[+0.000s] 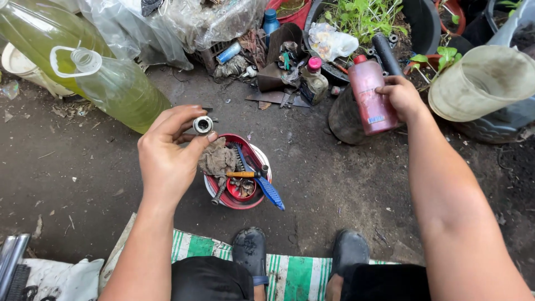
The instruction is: The person pours liquid from a red bottle onto a small metal part, then uses a screwdriver to scrape the inside. They wipe the part with a dirty cloth and use a blue brush to scrub it further before placing it in a red bucket.
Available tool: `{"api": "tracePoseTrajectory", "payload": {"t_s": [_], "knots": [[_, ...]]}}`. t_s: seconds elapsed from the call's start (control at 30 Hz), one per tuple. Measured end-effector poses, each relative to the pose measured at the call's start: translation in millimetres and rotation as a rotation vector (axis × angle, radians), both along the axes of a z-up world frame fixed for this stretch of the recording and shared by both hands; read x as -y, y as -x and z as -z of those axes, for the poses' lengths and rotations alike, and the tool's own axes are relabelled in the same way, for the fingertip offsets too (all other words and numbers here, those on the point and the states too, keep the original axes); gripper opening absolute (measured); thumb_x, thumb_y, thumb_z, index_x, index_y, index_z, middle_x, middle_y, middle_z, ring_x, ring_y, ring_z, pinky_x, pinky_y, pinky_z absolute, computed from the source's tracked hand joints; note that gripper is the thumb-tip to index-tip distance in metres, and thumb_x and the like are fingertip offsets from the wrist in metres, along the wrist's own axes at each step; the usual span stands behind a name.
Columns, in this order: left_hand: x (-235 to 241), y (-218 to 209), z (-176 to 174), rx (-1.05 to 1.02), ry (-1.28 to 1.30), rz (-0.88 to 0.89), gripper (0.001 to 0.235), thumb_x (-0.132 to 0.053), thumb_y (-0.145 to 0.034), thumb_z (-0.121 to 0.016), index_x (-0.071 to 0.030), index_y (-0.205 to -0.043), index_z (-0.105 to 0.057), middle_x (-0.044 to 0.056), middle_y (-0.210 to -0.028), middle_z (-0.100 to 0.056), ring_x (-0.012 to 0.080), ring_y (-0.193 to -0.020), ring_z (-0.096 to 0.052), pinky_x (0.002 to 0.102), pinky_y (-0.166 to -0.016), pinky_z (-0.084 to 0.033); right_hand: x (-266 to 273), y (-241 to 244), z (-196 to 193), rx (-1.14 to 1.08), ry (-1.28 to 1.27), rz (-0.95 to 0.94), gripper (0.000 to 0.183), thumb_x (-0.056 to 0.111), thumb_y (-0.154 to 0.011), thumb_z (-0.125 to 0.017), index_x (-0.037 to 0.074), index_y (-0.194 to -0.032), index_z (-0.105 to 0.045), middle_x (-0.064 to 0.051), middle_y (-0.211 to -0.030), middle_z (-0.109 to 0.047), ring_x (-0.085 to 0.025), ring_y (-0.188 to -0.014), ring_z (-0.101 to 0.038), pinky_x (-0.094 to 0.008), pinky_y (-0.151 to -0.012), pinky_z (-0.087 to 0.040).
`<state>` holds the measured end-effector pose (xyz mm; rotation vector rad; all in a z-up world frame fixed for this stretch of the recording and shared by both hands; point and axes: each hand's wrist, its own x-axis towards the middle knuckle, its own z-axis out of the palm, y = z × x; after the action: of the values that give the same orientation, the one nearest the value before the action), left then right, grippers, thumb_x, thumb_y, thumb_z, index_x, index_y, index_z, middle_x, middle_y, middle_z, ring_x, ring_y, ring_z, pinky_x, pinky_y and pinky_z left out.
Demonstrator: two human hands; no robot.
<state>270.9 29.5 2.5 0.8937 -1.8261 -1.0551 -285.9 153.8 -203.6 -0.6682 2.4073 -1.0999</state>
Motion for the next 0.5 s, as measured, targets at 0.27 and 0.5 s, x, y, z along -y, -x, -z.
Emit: {"api": "tracePoseTrajectory", "payload": {"t_s": [0.27, 0.5], "knots": [[3.8, 1.9, 8.3, -0.032, 0.008, -0.002, 0.041, 0.007, -0.085, -0.097, -0.004, -0.121, -0.081, 0.012, -0.126, -0.074, 0.0260, -0.115, -0.081, 0.027, -0.084, -0.067, 1.2, 10.1, 10.1, -0.078, -0.178, -0.107, 0.056, 0.047, -0.096, -0.073, 0.029, -0.149, -0.073, -0.018, -0.143, -0.072, -0.044, -0.141, -0.060, -0.056, -0.114, -0.047], [0.5, 2.0, 3.2, -0.017, 0.028, 0.004, 0.042, 0.008, -0.084, -0.097, -0.004, -0.121, -0.081, 0.013, -0.126, -0.074, 0.0267, -0.114, -0.081, 0.028, -0.084, -0.066, 1.1, 1.8, -5.9, -0.141, -0.254, -0.114, 0.083, 0.078, -0.097, -0.075, 0.023, -0.159, -0.064, -0.017, -0.146, -0.071, -0.041, -0.143, -0.060, -0.058, -0.119, -0.045]]}}
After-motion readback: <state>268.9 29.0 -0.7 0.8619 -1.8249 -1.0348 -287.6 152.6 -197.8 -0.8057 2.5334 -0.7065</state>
